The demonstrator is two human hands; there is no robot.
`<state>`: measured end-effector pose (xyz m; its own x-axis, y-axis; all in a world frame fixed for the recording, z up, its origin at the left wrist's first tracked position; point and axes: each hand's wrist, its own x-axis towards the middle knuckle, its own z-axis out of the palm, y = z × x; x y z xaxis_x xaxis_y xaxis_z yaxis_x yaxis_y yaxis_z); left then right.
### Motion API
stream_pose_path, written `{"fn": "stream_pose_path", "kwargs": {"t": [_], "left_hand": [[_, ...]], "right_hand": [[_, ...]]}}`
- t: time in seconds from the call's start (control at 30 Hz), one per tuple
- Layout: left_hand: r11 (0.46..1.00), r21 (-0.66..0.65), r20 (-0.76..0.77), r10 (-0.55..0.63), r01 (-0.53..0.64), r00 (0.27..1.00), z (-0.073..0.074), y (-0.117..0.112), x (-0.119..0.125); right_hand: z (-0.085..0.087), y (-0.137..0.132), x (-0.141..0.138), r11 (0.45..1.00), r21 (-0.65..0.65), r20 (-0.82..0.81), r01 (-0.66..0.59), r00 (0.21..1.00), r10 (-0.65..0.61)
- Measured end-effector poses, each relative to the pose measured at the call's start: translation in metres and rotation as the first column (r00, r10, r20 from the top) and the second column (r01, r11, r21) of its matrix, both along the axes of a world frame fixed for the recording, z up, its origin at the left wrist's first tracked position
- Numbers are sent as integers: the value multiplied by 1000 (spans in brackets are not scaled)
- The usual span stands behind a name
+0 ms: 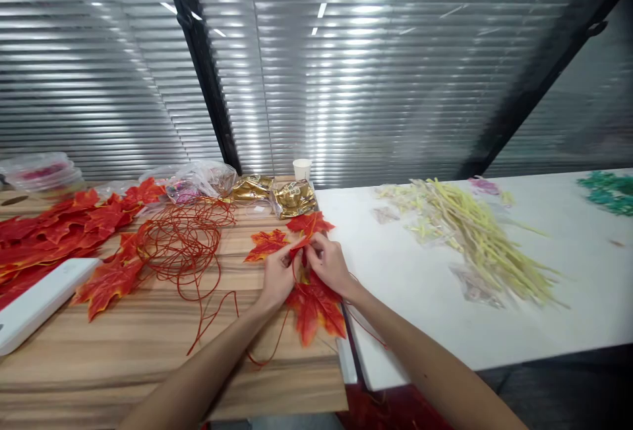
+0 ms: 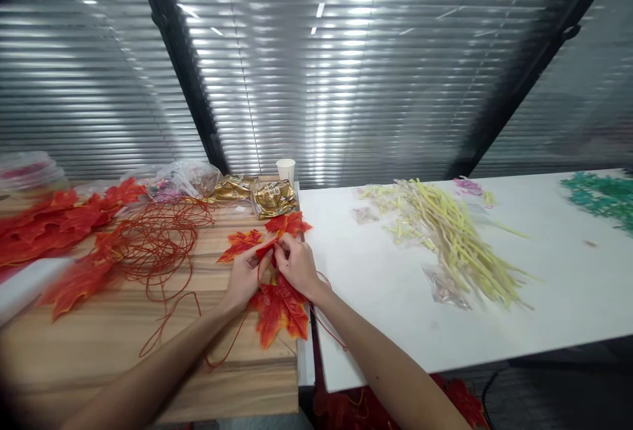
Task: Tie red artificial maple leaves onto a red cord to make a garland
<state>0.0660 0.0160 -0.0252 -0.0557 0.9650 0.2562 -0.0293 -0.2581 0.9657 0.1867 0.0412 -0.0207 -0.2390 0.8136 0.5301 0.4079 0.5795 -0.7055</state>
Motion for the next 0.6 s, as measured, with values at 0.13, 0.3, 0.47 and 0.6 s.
{"fn": "stream_pose_path", "kwargs": {"t": [0.13,0.3,0.47,0.6], "left_hand": [[1000,-21,28,8,-7,1000,0,-2,1],[998,-65,60,23,-19,998,-1,-1,0],[999,-49,29,12,-11,1000,-2,0,-3],[999,-48,-1,0,0,1000,-2,0,-4]], "right_hand": [[-3,0,-1,1000,6,36,-11,999,11],[-4,-1,-1,999,34,117,14,993,-18],[-1,-2,-2,996,-5,195,88,977,-85],[-2,-1,-2,997,-37,191,73,979,-64]]}}
